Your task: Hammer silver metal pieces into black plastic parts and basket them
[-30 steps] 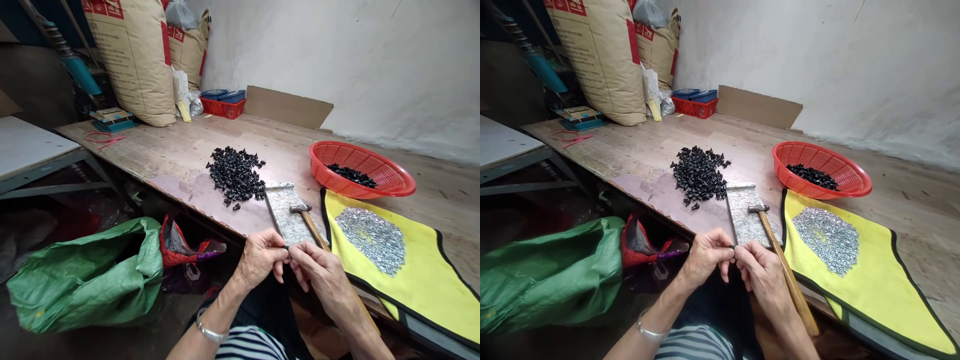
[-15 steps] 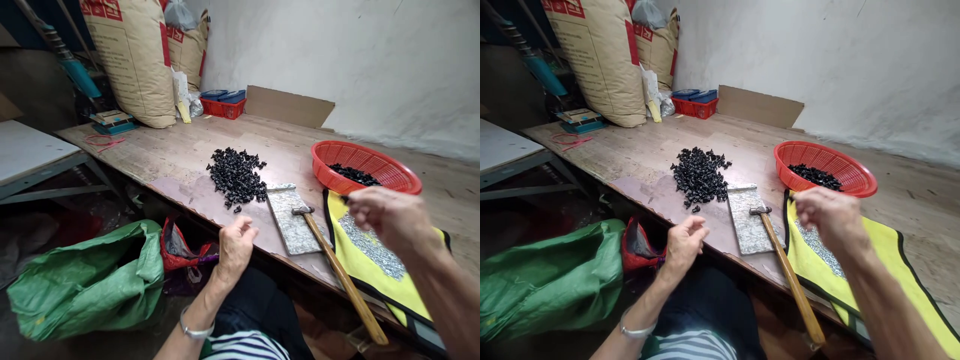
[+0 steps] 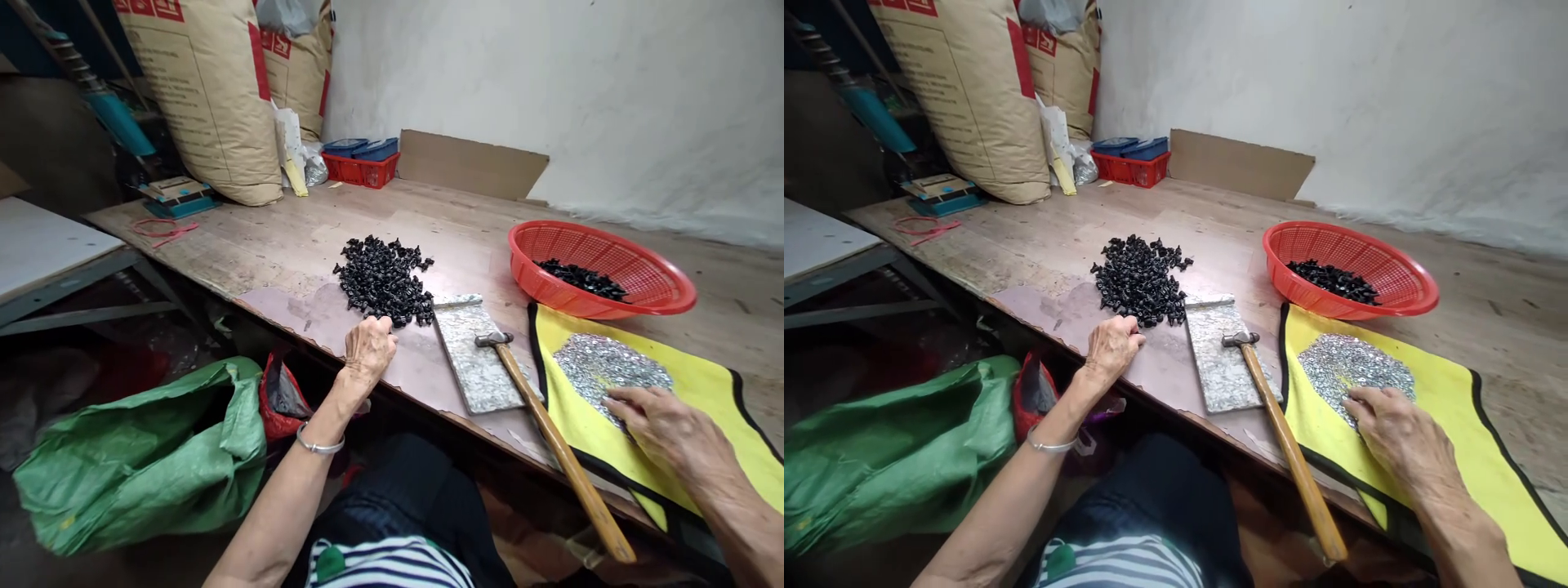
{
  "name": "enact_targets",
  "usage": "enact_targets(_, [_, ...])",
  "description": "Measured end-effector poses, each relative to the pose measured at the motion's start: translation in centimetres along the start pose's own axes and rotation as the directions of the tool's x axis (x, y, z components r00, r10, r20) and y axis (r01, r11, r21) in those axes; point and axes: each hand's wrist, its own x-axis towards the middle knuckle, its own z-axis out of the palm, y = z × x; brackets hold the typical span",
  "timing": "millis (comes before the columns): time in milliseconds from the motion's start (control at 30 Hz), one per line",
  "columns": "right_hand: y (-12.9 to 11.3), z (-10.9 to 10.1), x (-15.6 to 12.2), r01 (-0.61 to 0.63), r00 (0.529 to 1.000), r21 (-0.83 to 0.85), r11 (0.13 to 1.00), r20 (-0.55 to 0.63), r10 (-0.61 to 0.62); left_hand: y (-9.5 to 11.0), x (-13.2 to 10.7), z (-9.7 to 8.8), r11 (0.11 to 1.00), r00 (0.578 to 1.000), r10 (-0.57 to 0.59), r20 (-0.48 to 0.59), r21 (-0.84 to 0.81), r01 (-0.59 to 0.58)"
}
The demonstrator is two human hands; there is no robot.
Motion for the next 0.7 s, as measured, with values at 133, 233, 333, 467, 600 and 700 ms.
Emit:
enact_targets(133, [0.0, 0.1, -0.1, 0.052, 0.987, -0.045, 0.998, 0.153, -0.045, 1.2, -0.8, -0.5, 0.746, 0.989, -0.111, 0.100, -0.649, 0.150])
enact_targets(233, [0.2, -0.1, 0.0, 0.055, 0.987, -0.035, 0.998, 0.153, -0.049, 2.3, -2.5, -0.6, 0.222, 0.938, -0.115, 0.326, -0.912, 0.344])
enact_targets(333, [0.0, -0.4, 0.1, -0.001, 0.989, -0.034, 0.999, 0.151, 0.007, 3.3, -4.3, -0.3, -0.105, 0.885, -0.028, 0.464, -0.882, 0.459])
enact_targets(467, [-0.3, -0.7, 0.1, -0.100, 0.977, -0.019, 0.995, 0.185, 0.101, 4.0, -5.8, 0.1, -0.277, 0.842, 0.048, 0.538, -0.802, 0.529])
enact_targets(600, [0.2, -0.8, 0.3, -0.131, 0.977, 0.057, 0.990, 0.175, 0.119, 4.3, -6.4, 0.3, -0.329, 0.828, 0.060, 0.558, -0.772, 0.544])
enact_targets(700, [0.3, -1.3, 0.1, -0.102, 0.990, 0.095, 0.990, 0.103, 0.093, 4.5, -6.8, 0.5, -0.343, 0.820, 0.020, 0.572, -0.766, 0.543])
